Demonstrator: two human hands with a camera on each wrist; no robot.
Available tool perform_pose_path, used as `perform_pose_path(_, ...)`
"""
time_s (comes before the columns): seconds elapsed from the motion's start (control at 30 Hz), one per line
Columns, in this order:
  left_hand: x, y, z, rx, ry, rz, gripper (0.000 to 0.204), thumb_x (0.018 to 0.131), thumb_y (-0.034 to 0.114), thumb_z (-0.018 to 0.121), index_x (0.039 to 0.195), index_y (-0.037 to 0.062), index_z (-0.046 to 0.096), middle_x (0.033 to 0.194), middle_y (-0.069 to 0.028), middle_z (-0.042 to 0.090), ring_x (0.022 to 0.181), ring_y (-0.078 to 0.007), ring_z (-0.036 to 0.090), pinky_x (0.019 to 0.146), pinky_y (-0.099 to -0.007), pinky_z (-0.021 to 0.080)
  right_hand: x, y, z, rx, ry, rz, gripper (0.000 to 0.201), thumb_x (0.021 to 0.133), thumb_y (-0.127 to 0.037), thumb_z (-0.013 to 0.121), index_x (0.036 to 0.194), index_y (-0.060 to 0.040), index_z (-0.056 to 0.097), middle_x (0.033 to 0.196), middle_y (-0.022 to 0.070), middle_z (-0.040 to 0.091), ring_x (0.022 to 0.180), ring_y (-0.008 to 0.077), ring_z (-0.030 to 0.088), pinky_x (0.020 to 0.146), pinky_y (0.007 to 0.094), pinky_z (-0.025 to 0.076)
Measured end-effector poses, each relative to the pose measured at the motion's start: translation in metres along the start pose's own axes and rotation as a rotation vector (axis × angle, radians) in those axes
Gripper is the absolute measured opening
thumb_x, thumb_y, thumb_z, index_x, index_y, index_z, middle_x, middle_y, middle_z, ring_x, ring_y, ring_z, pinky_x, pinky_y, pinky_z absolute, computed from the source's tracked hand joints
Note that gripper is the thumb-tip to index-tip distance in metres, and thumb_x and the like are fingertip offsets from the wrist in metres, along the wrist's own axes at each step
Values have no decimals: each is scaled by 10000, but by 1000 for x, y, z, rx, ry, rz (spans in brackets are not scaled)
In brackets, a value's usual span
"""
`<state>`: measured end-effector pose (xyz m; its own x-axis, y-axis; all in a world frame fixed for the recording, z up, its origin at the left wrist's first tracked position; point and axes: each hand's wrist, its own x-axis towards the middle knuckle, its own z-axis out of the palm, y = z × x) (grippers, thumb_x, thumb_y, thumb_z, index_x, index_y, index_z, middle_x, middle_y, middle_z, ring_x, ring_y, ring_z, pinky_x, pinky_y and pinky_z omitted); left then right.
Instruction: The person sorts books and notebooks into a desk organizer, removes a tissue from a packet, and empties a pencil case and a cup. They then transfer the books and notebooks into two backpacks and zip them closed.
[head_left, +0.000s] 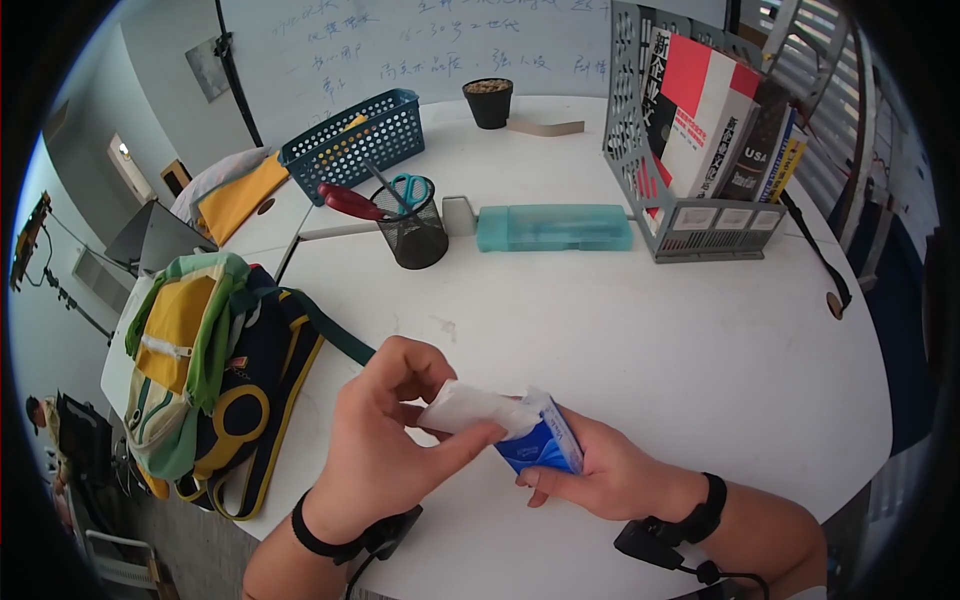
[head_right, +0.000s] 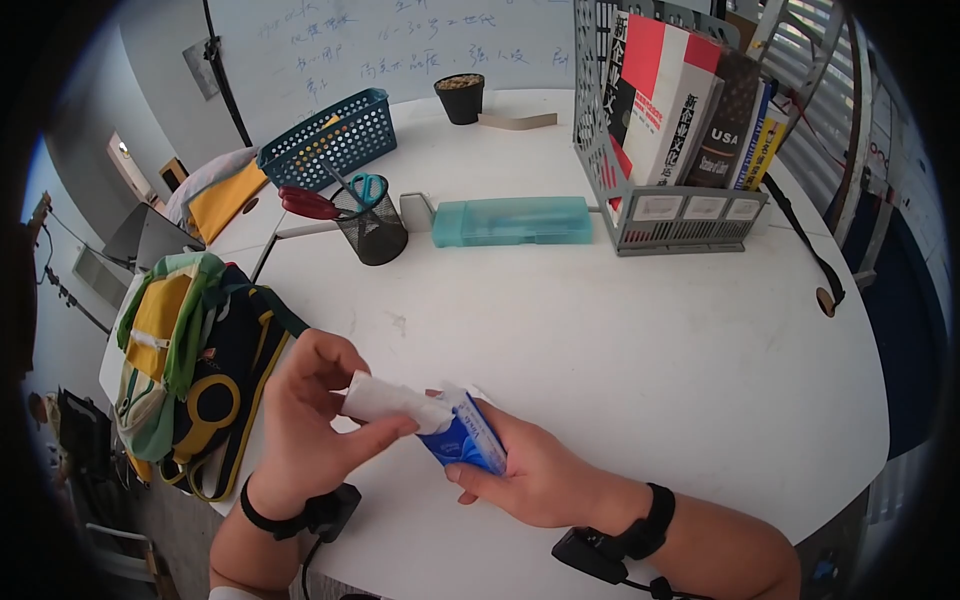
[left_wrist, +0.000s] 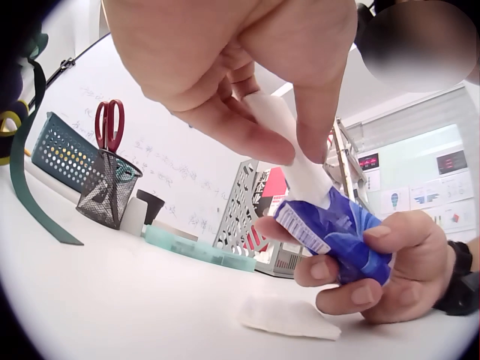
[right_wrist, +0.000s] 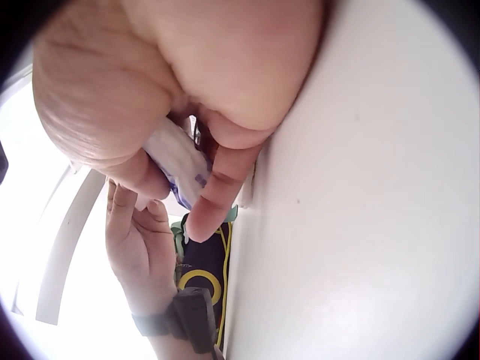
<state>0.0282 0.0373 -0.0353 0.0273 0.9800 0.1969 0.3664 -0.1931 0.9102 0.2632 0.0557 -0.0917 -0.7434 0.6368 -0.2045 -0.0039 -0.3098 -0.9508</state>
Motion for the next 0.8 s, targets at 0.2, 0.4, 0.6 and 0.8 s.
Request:
perform_pose_path(0.2, 3, -17, -17, 25, -110, 274, 297, 767, 2, 931, 884, 52, 662, 818, -21, 685, 749, -87, 679, 668, -224, 553, 1, 0, -8, 193, 25, 54, 692, 1045, -104, 683, 1634, -29, 327, 1241, 80, 619, 1081, 159, 649, 919, 344, 619)
perform_pose_path(0.4, -1, -8, -3, 55, -82, 192, 206, 795, 7, 893, 852, 40, 698, 827, -32, 720, 717, -104, 687, 627, -245, 517, 2, 4, -5, -75, -9, -137, 760, 1027, -109, 719, 1662, -39, 306, 1260, 76, 639, 1101, 149, 646, 996, 312, 540)
perform_pose_path(0.6, 0, -18, 4, 48, -166, 253, 162, 829, 31, 869, 956, 8, 771, 903, -72, 789, 720, -124, 718, 662, -262, 554, 0, 3, -3, -13, -36, -87, 724, 1035, -157, 733, 1637, -36, 349, 1184, 40, 659, 1072, 122, 642, 991, 306, 533)
perform_pose_path(0.8, -3, -7, 1, 83, -135, 17, 151, 819, 6, 858, 946, -16, 780, 934, -106, 802, 826, -134, 752, 743, -257, 575, 0, 8, -1, 29, -5, -30, 430, 1050, -179, 724, 1407, -19, 546, 1106, 20, 665, 1004, 106, 640, 948, 299, 538)
